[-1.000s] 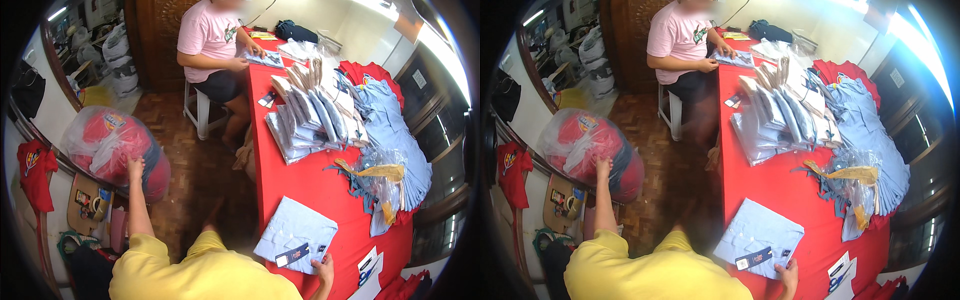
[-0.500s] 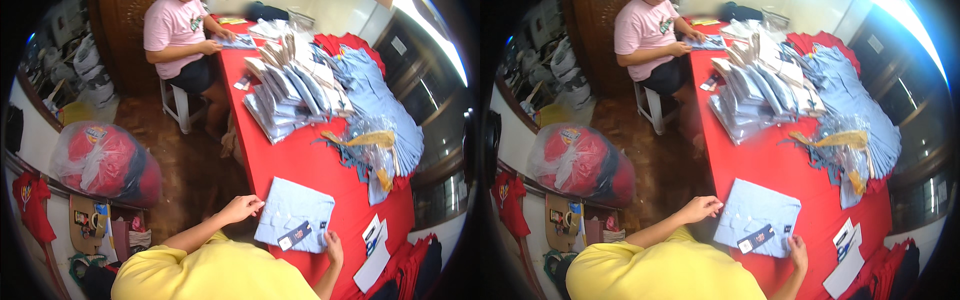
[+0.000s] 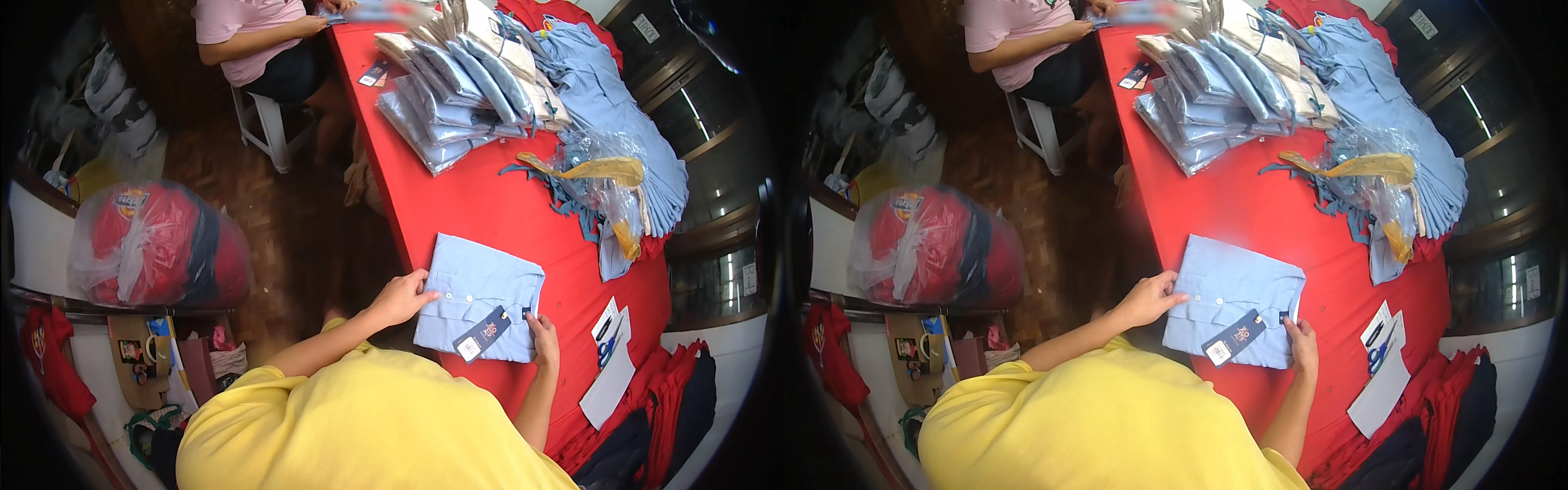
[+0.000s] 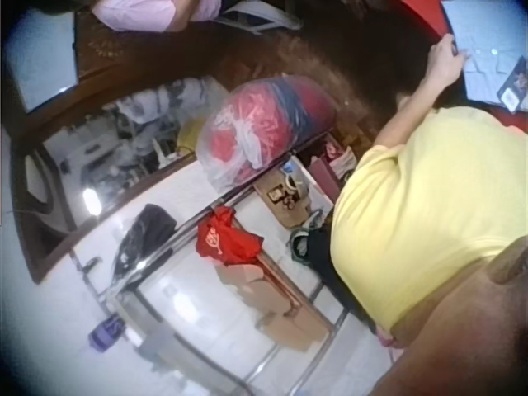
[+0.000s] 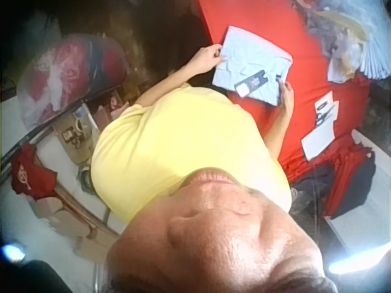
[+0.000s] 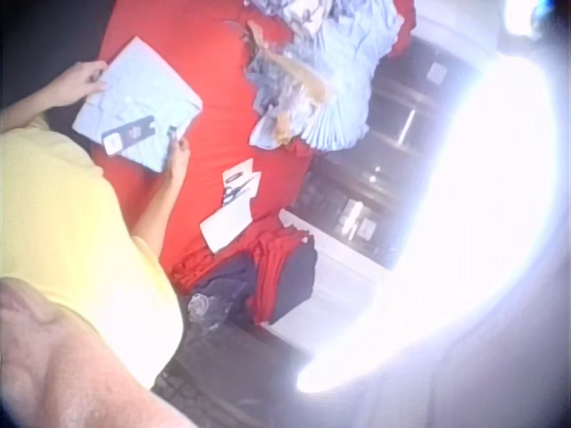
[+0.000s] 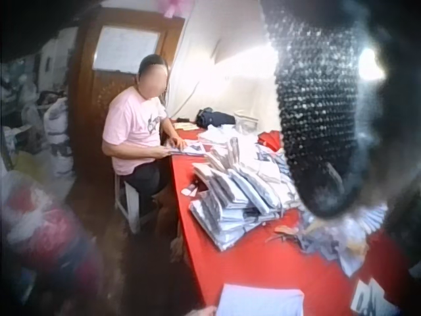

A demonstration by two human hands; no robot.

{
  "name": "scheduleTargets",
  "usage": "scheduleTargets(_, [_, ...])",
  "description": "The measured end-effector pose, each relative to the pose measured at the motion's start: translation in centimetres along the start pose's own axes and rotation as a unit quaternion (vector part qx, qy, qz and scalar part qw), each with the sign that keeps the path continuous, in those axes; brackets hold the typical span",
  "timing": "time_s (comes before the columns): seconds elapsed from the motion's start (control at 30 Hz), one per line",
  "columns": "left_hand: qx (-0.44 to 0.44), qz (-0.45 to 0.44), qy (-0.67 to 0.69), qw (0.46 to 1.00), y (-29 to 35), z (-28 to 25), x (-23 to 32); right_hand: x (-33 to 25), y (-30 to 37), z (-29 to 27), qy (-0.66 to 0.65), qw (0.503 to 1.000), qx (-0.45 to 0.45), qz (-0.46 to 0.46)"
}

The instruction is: The person folds light blue shirts using a cardboard guide, inserts them into plastic bags, and writes on a paper list. They handle multiple shirts, garment tags, and a pencil while working at a large red table.

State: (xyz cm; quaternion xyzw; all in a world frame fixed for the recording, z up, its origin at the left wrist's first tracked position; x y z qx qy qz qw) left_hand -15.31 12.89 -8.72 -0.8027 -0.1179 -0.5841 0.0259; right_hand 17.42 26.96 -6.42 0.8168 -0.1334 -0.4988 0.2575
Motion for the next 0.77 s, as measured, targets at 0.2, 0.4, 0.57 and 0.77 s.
scheduleTargets(0.2, [0.045,0.027,-0.084,0.995,-1.6,-4.6,3.0,-1.3,1.6,1.1,0.006,0.991,-0.039,-0.125])
scheduleTargets(0.4, [0.365,0.401,-0.262,0.798,-13.8,-15.4,15.0,-0.1,1.5,0.8,0.045,0.984,-0.024,-0.173])
scheduleTargets(0.57, [0.389,0.397,-0.376,0.741,-22.4,-16.3,18.3,-0.1,1.2,1.6,-0.085,0.982,-0.054,-0.162])
scheduleTargets(0.77, [0.304,0.308,-0.407,0.805,-26.1,-14.2,12.1,0.6,0.6,1.7,-0.107,0.978,-0.049,-0.170])
Point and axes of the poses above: each hand's wrist, its own y-axis away from the middle knuckle, its own z-axis out of the palm, x = y × z, the point moved 5 cm from there along -y, towards the middle knuckle, and after that the axes turned 5 degrees about z, right-handed, at the moved point
